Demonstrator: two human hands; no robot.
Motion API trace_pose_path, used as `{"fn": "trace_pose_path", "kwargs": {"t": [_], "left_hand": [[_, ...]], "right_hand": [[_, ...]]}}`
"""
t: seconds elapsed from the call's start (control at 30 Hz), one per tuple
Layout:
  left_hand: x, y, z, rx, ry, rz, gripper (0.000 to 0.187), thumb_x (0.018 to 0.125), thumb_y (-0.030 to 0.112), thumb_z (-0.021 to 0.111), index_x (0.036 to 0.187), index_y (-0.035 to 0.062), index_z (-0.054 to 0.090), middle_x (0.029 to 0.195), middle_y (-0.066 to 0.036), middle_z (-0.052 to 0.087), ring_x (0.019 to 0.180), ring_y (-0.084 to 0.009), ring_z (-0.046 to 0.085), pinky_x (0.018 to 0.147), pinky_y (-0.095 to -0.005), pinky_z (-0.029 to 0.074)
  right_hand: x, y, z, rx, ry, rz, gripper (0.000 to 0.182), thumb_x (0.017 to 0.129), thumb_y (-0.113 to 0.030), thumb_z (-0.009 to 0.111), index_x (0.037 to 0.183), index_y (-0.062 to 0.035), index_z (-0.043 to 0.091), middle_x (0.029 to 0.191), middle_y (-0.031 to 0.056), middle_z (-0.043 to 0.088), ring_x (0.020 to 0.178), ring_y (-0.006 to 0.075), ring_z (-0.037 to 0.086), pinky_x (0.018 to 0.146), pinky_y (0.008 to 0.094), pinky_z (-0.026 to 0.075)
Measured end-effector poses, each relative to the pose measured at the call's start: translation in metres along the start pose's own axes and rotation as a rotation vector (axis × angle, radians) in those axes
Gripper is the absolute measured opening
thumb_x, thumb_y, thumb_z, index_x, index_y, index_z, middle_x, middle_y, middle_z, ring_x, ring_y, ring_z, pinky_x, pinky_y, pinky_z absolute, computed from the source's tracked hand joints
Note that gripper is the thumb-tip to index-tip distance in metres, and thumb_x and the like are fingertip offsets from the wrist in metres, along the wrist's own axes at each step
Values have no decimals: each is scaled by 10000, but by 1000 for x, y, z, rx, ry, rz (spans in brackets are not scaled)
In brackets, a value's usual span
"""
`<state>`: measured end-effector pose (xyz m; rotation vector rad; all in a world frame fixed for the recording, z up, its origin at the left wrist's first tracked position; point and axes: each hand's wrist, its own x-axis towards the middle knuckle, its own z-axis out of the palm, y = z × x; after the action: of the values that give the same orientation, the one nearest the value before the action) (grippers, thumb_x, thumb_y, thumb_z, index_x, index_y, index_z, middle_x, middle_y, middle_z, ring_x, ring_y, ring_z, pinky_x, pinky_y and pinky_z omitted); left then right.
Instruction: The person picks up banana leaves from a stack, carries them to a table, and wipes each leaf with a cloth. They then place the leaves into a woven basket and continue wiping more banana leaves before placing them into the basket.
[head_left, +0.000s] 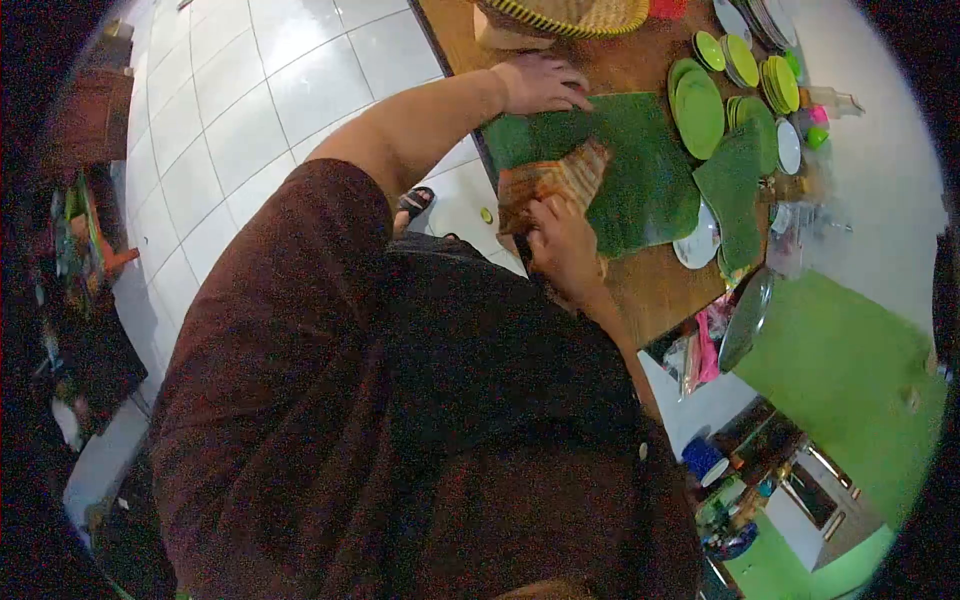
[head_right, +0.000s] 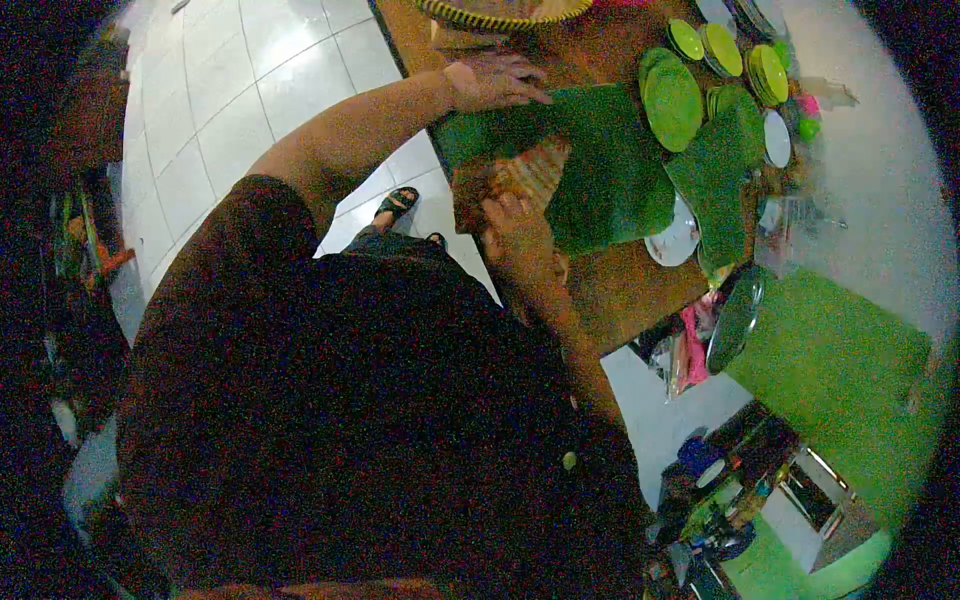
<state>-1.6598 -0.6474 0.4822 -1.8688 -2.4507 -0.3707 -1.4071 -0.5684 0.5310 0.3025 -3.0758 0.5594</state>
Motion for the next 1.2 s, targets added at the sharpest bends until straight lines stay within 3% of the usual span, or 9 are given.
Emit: {"fn": "trace_pose_path", "kwargs": {"t": [0.13, 0.2, 0.27, 0.4, 0.5, 0.7, 0.87, 0.93, 1.2], "left_hand": [[0, -5, 15, -52, 53, 16, 327, 930, 354, 448, 1249, 369, 512, 1361, 28, 407, 1240, -230, 401, 997, -456, 381], [4, -4, 15, -70, 102, 32, 328, 922, 349, 459, 1244, 356, 519, 1365, 27, 404, 1242, -228, 401, 992, -457, 385], [4, 1, -2, -4, -79, -12, 327, 906, 330, 475, 1228, 334, 534, 1365, 27, 406, 1248, -226, 396, 991, -451, 386], [8, -19, 27, 28, -30, 37, 324, 900, 310, 479, 1217, 328, 540, 1356, 23, 416, 1244, -226, 399, 986, -441, 392], [12, -23, 45, 16, 135, 118, 323, 905, 305, 473, 1220, 318, 543, 1349, 15, 422, 1234, -227, 411, 986, -441, 396], [7, -11, 21, -49, 80, 91, 317, 934, 321, 448, 1238, 314, 539, 1335, -16, 436, 1219, -259, 423, 1004, -442, 386], [3, -8, 19, -77, 98, 85, 313, 946, 334, 432, 1244, 338, 529, 1321, -21, 438, 1195, -265, 438, 996, -443, 397], [3, -8, 16, -45, 108, 90, 314, 947, 335, 430, 1245, 337, 529, 1321, -14, 436, 1191, -260, 440, 999, -440, 393], [17, -27, 45, -35, 57, 127, 338, 932, 332, 439, 1262, 317, 510, 1339, 12, 418, 1219, -242, 422, 1012, -443, 373]], "right_hand": [[17, -7, -2, -66, 65, 6, 317, 710, -92, 617, 1023, -64, 578, 954, 134, 515, 907, 342, 533, 771, 445, 466], [52, -1, 2, -91, 126, -68, 244, 714, -102, 617, 948, -50, 573, 940, 136, 508, 887, 348, 538, 741, 443, 475], [87, -2, 5, -82, 132, -62, 213, 717, -105, 615, 913, -44, 560, 930, 138, 503, 883, 352, 537, 732, 445, 474], [97, 1, 6, 16, 113, -114, 154, 718, -98, 604, 827, -33, 517, 892, 139, 487, 885, 361, 530, 728, 456, 466], [66, 14, 7, 14, 19, -231, 187, 703, -84, 604, 875, -41, 546, 911, 137, 501, 905, 361, 530, 744, 452, 463], [-45, 19, -6, 169, -194, -79, 336, 690, -45, 592, 1024, -79, 593, 976, 120, 534, 956, 342, 538, 784, 413, 467], [-60, 28, -23, 281, -344, 56, 386, 703, -54, 585, 1087, -94, 589, 1002, 124, 533, 955, 333, 553, 795, 405, 471], [-26, 23, -40, 272, -29, 23, 397, 725, -69, 577, 1121, -106, 577, 1026, 131, 532, 935, 340, 566, 791, 402, 479], [98, 7, 8, -36, 37, 16, 270, 736, -141, 606, 991, -63, 568, 1034, 130, 514, 975, 347, 542, 810, 450, 471]]}}
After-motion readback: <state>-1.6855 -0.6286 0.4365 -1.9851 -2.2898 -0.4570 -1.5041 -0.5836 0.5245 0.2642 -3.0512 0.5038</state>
